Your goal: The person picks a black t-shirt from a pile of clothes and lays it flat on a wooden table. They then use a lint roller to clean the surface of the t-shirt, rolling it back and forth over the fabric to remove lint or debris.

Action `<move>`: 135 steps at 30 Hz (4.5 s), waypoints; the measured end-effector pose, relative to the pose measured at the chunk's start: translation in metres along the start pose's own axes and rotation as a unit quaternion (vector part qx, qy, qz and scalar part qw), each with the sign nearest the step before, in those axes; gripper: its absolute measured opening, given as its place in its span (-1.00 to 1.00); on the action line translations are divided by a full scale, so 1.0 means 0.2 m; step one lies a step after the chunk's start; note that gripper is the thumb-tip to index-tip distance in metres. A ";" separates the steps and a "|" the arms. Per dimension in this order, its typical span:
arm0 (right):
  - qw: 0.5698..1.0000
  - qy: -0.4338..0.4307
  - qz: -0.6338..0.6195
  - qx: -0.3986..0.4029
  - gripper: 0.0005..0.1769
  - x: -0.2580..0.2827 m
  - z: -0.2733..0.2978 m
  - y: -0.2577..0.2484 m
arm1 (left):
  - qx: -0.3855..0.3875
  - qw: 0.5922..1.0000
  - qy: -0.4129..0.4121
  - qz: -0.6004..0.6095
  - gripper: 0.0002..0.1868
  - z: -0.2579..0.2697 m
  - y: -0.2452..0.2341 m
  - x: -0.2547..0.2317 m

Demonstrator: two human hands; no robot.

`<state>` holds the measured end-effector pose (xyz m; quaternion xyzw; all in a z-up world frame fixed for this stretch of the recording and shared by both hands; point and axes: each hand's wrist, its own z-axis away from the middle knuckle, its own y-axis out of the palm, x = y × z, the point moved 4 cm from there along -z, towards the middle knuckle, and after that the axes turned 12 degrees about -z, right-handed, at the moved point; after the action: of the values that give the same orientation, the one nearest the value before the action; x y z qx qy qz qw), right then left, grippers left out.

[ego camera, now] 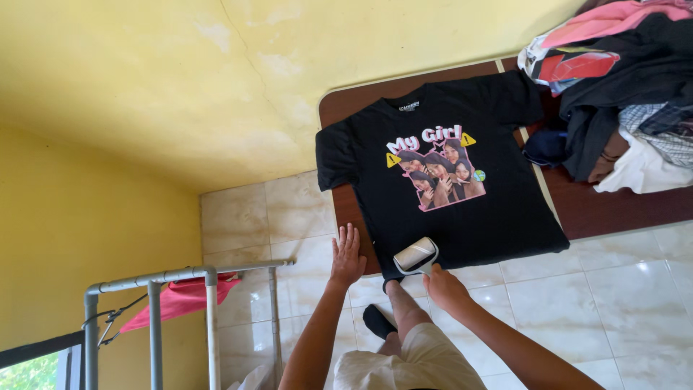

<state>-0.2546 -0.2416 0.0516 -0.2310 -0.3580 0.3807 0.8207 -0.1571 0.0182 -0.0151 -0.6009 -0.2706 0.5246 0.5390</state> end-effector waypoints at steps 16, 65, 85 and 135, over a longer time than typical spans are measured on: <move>0.988 -0.127 -0.025 -0.084 -0.57 0.71 -0.89 -0.16 | -0.035 0.998 -0.044 0.018 -0.19 0.04 -0.03 0.00; 0.994 -0.105 0.005 -0.015 -0.53 0.10 0.00 -0.05 | -0.103 0.994 -0.037 0.025 -0.55 0.24 -0.20 -0.05; 0.924 -0.046 -0.355 -0.132 -0.58 -0.26 -0.26 -0.26 | 0.008 0.997 0.042 -0.069 -0.29 -0.09 -0.14 -0.26; 0.987 -0.050 -0.085 -0.127 -0.55 0.71 -0.89 -0.38 | -0.026 0.990 0.132 0.034 -0.23 -0.90 -0.53 0.27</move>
<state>-0.0190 -0.1942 0.0454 -0.2827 -0.4623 0.2716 0.7954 0.0507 0.0297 0.0421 -0.6875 -0.1899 0.4511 0.5365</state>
